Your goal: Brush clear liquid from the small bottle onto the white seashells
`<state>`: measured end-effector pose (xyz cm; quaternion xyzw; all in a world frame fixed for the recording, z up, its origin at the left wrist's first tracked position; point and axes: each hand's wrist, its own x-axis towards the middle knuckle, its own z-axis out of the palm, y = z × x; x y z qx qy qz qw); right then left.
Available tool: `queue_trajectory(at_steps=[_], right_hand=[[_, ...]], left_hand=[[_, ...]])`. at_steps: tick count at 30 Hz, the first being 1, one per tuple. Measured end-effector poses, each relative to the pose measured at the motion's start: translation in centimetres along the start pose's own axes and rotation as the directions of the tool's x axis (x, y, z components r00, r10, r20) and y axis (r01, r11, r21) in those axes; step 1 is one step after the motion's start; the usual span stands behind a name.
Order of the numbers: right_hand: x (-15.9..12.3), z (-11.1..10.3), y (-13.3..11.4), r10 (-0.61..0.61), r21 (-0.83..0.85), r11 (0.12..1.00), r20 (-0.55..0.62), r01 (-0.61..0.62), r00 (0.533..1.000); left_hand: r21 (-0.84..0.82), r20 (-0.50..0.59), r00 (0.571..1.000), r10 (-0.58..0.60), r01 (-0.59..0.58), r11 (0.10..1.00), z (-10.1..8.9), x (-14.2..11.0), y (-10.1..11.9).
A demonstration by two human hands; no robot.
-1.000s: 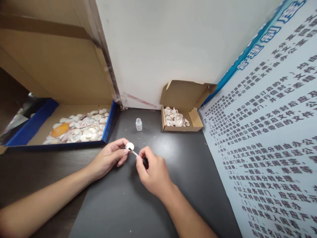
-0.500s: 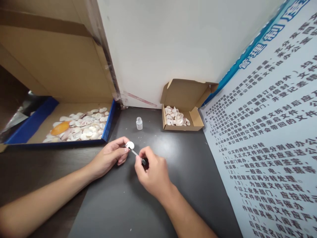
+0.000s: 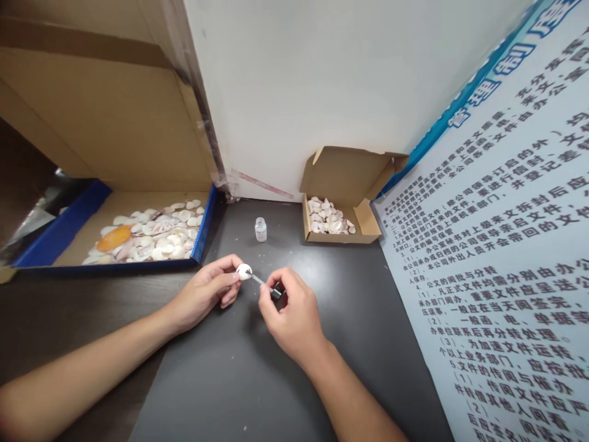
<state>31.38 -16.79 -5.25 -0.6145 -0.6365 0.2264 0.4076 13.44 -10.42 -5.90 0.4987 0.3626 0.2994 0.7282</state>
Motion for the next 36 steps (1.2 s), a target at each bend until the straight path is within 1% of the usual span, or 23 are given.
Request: queue_trajectory(at_steps=[1,3,5,7,9,11,13,14,16,18,20,24,27,28,29,31,32,35,36], right_hand=[[0.02,-0.03,0.00,-0.001,-0.014,1.000,0.001,0.001,1.000],[0.07,-0.10,0.02,0.027,-0.047,0.999,-0.033,-0.028,0.999],[0.11,-0.17,0.01,0.024,-0.033,0.999,-0.064,-0.026,0.998],[0.12,-0.26,-0.06,-0.027,-0.005,1.000,-0.031,0.027,0.999],[0.11,-0.36,-0.16,-0.053,-0.010,0.999,-0.006,0.053,0.999],[0.10,-0.49,-0.28,-0.043,-0.015,0.999,-0.046,0.043,0.998],[0.11,-0.64,-0.41,-0.043,0.016,0.999,-0.097,0.044,0.994],[0.12,-0.69,-0.47,-0.056,0.037,0.997,-0.098,0.060,0.994],[0.16,-0.76,-0.55,-0.074,0.040,0.996,-0.049,0.076,0.996],[0.18,-0.76,-0.56,-0.045,0.012,0.999,-0.056,0.046,0.997],[0.18,-0.70,-0.51,-0.018,0.010,1.000,-0.094,0.019,0.995],[0.12,-0.52,-0.51,-0.052,0.031,0.998,-0.067,0.054,0.996],[0.08,-0.47,-0.64,-0.033,0.018,0.999,-0.121,0.035,0.992],[0.05,-0.48,-0.70,-0.037,0.031,0.999,-0.124,0.041,0.992],[0.01,-0.49,-0.77,-0.052,0.048,0.997,-0.108,0.058,0.993],[-0.08,-0.54,-0.89,-0.101,0.073,0.992,-0.039,0.104,0.994],[-0.12,-0.56,-0.93,-0.104,0.070,0.992,-0.037,0.106,0.994],[-0.17,-0.67,-0.96,-0.036,0.056,0.997,-0.123,0.044,0.992],[-0.18,-0.71,-0.96,-0.026,0.063,0.997,-0.134,0.035,0.991]], left_hand=[[-0.001,0.000,1.000,-0.003,0.003,1.000,-0.03,0.00,-0.03],[0.000,0.003,1.000,-0.004,0.004,1.000,-0.08,0.00,-0.10],[0.001,0.004,1.000,-0.002,0.002,1.000,-0.10,0.00,-0.16],[0.002,0.007,1.000,0.004,-0.004,1.000,-0.08,0.01,-0.18],[0.006,0.013,1.000,0.019,-0.019,1.000,-0.05,0.04,-0.17],[0.015,0.018,0.999,0.035,-0.035,0.999,-0.06,0.07,-0.16],[0.028,0.023,0.999,0.043,-0.043,0.999,-0.11,0.08,-0.17],[0.034,0.030,0.999,0.044,-0.045,0.998,-0.14,0.07,-0.18],[0.042,0.041,0.998,0.047,-0.048,0.998,-0.20,0.01,-0.21],[0.049,0.043,0.998,0.050,-0.052,0.997,-0.20,-0.05,-0.22],[0.055,0.035,0.998,0.047,-0.049,0.997,-0.15,-0.10,-0.19],[0.071,0.047,0.998,0.040,-0.043,0.997,-0.05,-0.13,-0.04],[0.099,0.063,0.997,0.037,-0.043,0.994,0.02,-0.20,0.08],[0.107,0.073,0.997,0.036,-0.044,0.993,0.05,-0.23,0.11],[0.114,0.085,0.996,0.034,-0.043,0.993,0.08,-0.27,0.13],[0.123,0.104,0.994,0.034,-0.047,0.991,0.18,-0.36,0.18],[0.131,0.107,0.994,0.036,-0.050,0.990,0.23,-0.40,0.21],[0.160,0.105,0.993,0.045,-0.061,0.985,0.35,-0.52,0.31],[0.167,0.104,0.993,0.046,-0.063,0.984,0.38,-0.55,0.33]])
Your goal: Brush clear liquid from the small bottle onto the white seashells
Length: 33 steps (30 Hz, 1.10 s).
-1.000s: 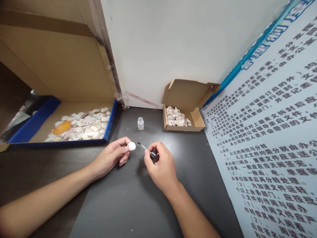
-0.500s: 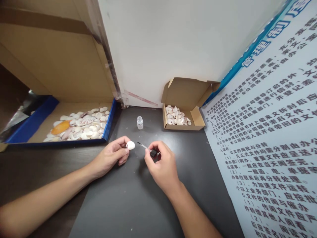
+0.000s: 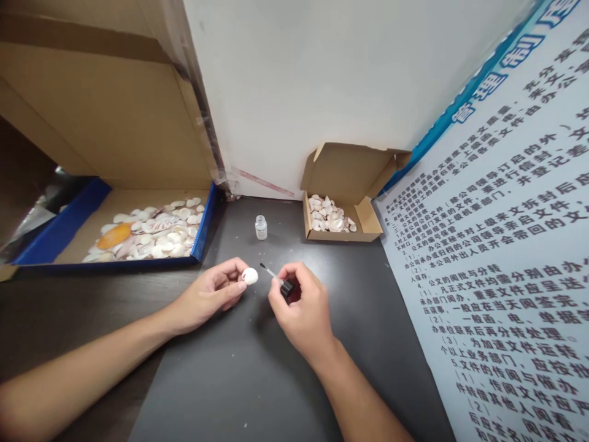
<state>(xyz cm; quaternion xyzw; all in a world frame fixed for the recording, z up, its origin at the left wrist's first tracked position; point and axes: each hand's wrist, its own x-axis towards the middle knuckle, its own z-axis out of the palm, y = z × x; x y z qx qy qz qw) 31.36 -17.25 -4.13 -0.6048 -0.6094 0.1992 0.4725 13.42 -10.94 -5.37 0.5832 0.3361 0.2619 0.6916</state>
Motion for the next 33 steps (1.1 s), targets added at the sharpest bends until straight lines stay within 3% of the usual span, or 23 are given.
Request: queue_trajectory(at_steps=[4,8,12,16,20,24,28,33], right_hand=[[0.02,-0.17,-0.10,-0.046,0.018,0.999,0.073,0.045,0.996],[0.05,-0.30,-0.18,-0.018,0.029,0.999,0.034,0.017,0.999],[-0.02,-0.28,-0.10,-0.046,0.037,0.998,0.114,0.042,0.992],[-0.06,-0.26,-0.06,-0.006,0.011,1.000,0.064,0.005,0.998],[-0.12,-0.26,-0.17,-0.054,0.016,0.999,0.139,0.052,0.989],[-0.13,-0.26,-0.16,-0.005,-0.014,1.000,0.082,0.006,0.997],[-0.09,-0.28,-0.09,-0.033,0.000,0.999,0.146,0.034,0.989],[-0.11,-0.27,-0.01,-0.006,0.003,1.000,0.128,0.006,0.992]], left_hand=[[0.016,-0.004,1.000,-0.006,0.006,1.000,0.00,0.00,0.02],[-0.007,-0.012,1.000,-0.024,0.024,1.000,-0.07,0.06,-0.02],[-0.033,0.040,0.998,-0.050,0.052,0.998,-0.17,0.05,0.17],[-0.031,0.035,0.998,-0.048,0.049,0.998,-0.16,0.03,0.36],[-0.123,0.035,0.998,-0.053,0.056,0.991,-0.12,0.14,0.27],[-0.183,0.034,0.998,-0.049,0.055,0.982,-0.15,0.21,0.14],[-0.201,0.031,0.999,-0.042,0.047,0.978,-0.15,0.10,0.14],[-0.184,0.018,0.998,-0.058,0.060,0.981,-0.15,0.02,0.12]])
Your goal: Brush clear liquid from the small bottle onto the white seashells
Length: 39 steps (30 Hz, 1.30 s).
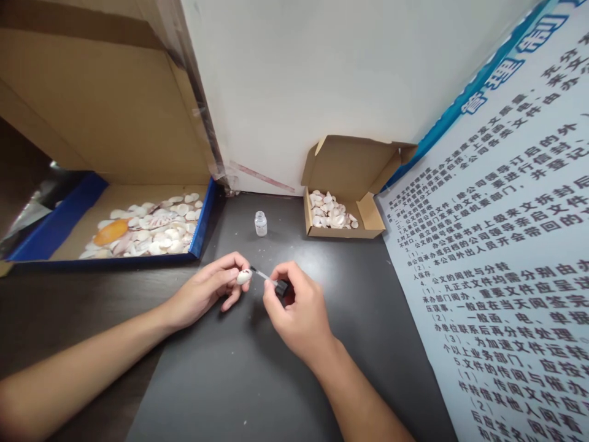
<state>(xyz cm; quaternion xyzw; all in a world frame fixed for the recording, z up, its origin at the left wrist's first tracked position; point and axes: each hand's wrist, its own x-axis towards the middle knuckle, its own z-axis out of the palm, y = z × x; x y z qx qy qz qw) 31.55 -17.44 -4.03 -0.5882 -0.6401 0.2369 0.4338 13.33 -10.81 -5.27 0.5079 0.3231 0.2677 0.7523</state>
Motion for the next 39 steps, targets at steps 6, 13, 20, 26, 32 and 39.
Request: queue_trajectory(at_steps=[6,13,20,26,32,39], right_hand=[[-0.1,-0.1,0.0,-0.019,-0.005,1.000,-0.008,0.019,1.000],[0.0,-0.3,-0.1,-0.020,0.027,0.999,0.054,0.018,0.998],[-0.1,-0.7,0.0,-0.040,0.106,0.994,-0.005,0.040,0.999],[-0.1,-0.9,-0.2,-0.020,0.078,0.997,0.157,0.008,0.987],[-0.2,-1.0,-0.4,-0.028,0.113,0.994,0.200,0.006,0.979],[-0.3,-0.9,-0.2,0.009,0.055,0.998,0.214,-0.022,0.977]], left_hand=[[0.022,0.003,1.000,-0.011,0.011,1.000,-0.1,0.0,0.0],[0.056,-0.030,0.999,-0.019,0.021,0.998,0.0,0.1,-0.1],[0.101,-0.054,0.997,-0.058,0.063,0.993,0.3,0.1,0.1],[0.171,-0.030,0.997,-0.077,0.081,0.982,0.3,-0.1,0.1],[0.199,-0.036,0.999,-0.017,0.023,0.980,0.2,0.0,-0.1],[0.193,-0.039,0.999,0.013,-0.005,0.981,0.1,-0.1,-0.1]])
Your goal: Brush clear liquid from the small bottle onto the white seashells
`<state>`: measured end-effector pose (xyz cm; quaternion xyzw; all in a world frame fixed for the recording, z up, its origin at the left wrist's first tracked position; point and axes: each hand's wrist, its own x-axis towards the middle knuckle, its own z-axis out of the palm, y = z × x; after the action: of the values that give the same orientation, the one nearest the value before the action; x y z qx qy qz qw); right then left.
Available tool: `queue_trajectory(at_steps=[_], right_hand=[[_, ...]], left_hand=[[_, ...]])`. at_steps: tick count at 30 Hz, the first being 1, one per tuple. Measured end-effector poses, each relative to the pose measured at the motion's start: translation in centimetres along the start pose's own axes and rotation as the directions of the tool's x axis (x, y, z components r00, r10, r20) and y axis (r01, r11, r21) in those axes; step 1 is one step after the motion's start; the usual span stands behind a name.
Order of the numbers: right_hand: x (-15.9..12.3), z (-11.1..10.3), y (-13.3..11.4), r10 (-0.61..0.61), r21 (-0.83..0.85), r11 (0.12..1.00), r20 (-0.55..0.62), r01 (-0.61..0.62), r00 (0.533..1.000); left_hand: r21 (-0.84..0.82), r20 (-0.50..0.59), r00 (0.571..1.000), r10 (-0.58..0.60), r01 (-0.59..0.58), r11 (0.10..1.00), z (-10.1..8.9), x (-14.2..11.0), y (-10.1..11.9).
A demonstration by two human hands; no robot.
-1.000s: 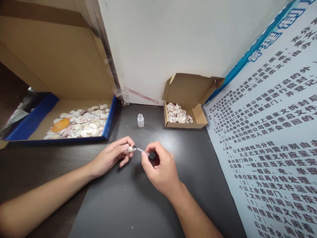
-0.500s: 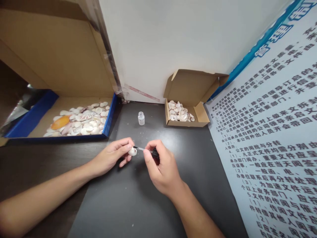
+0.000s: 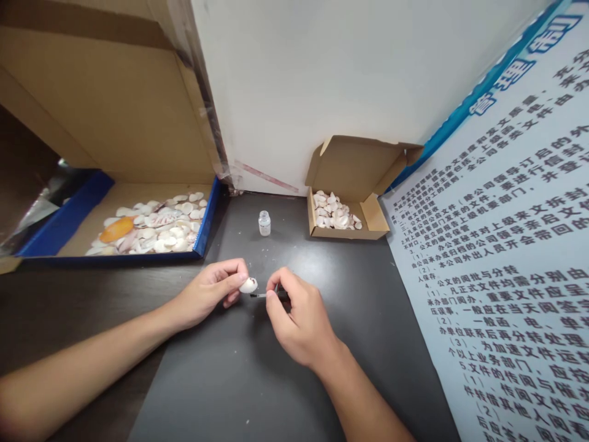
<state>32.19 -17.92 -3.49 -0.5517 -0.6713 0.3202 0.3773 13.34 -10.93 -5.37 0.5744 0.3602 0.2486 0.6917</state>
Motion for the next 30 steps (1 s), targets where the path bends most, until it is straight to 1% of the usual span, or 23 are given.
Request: queue_trajectory(at_steps=[3,5,8,10,14,16,17,20,22,23,27,28,30], right_hand=[[0.08,0.03,-0.03,-0.029,0.050,0.998,-0.062,0.032,0.998],[0.21,0.05,0.02,-0.021,0.064,0.998,-0.094,0.027,0.995],[0.37,0.03,0.32,0.061,0.038,0.998,-0.061,-0.059,0.996],[0.39,0.04,0.60,0.099,0.058,0.994,-0.054,-0.096,0.994],[0.27,0.28,0.96,0.129,0.244,0.964,-0.095,-0.103,0.987],[0.27,0.44,0.91,0.164,0.318,0.939,-0.085,-0.130,0.983],[0.31,0.48,0.82,0.177,0.327,0.934,-0.067,-0.146,0.982],[0.48,0.42,0.42,0.180,0.245,0.953,0.016,-0.178,0.984],[0.54,0.26,0.20,0.175,0.187,0.966,0.042,-0.180,0.984],[0.54,0.18,0.14,0.172,0.178,0.968,0.032,-0.175,0.985],[0.42,0.15,0.18,0.149,0.206,0.970,-0.065,-0.132,0.987],[0.40,0.20,0.20,0.146,0.199,0.971,-0.067,-0.130,0.987],[0.41,0.28,0.18,0.154,0.158,0.976,-0.023,-0.149,0.988]], left_hand=[[0.002,-0.005,1.000,0.004,-0.004,1.000,0.00,0.00,-0.05],[0.001,0.002,1.000,0.009,-0.009,1.000,0.01,0.05,-0.15],[-0.015,0.009,1.000,0.018,-0.017,1.000,0.04,0.15,-0.31],[-0.018,0.009,1.000,0.017,-0.017,1.000,0.04,0.18,-0.38],[-0.012,0.022,1.000,0.009,-0.009,1.000,0.06,0.15,-0.52],[-0.019,0.028,1.000,0.008,-0.008,1.000,0.09,0.14,-0.63],[-0.023,0.029,1.000,0.007,-0.006,1.000,0.09,0.15,-0.69],[-0.037,0.029,1.000,0.001,0.000,0.999,0.09,0.21,-0.80],[-0.035,0.032,0.999,-0.002,0.004,0.999,0.06,0.23,-0.76],[-0.026,0.035,0.999,-0.002,0.003,1.000,0.05,0.22,-0.70],[0.016,0.040,0.999,-0.004,0.003,1.000,0.02,0.09,-0.43],[0.019,0.041,0.999,-0.005,0.005,1.000,0.02,0.06,-0.38],[0.021,0.042,0.999,-0.006,0.005,1.000,0.04,0.02,-0.32]])
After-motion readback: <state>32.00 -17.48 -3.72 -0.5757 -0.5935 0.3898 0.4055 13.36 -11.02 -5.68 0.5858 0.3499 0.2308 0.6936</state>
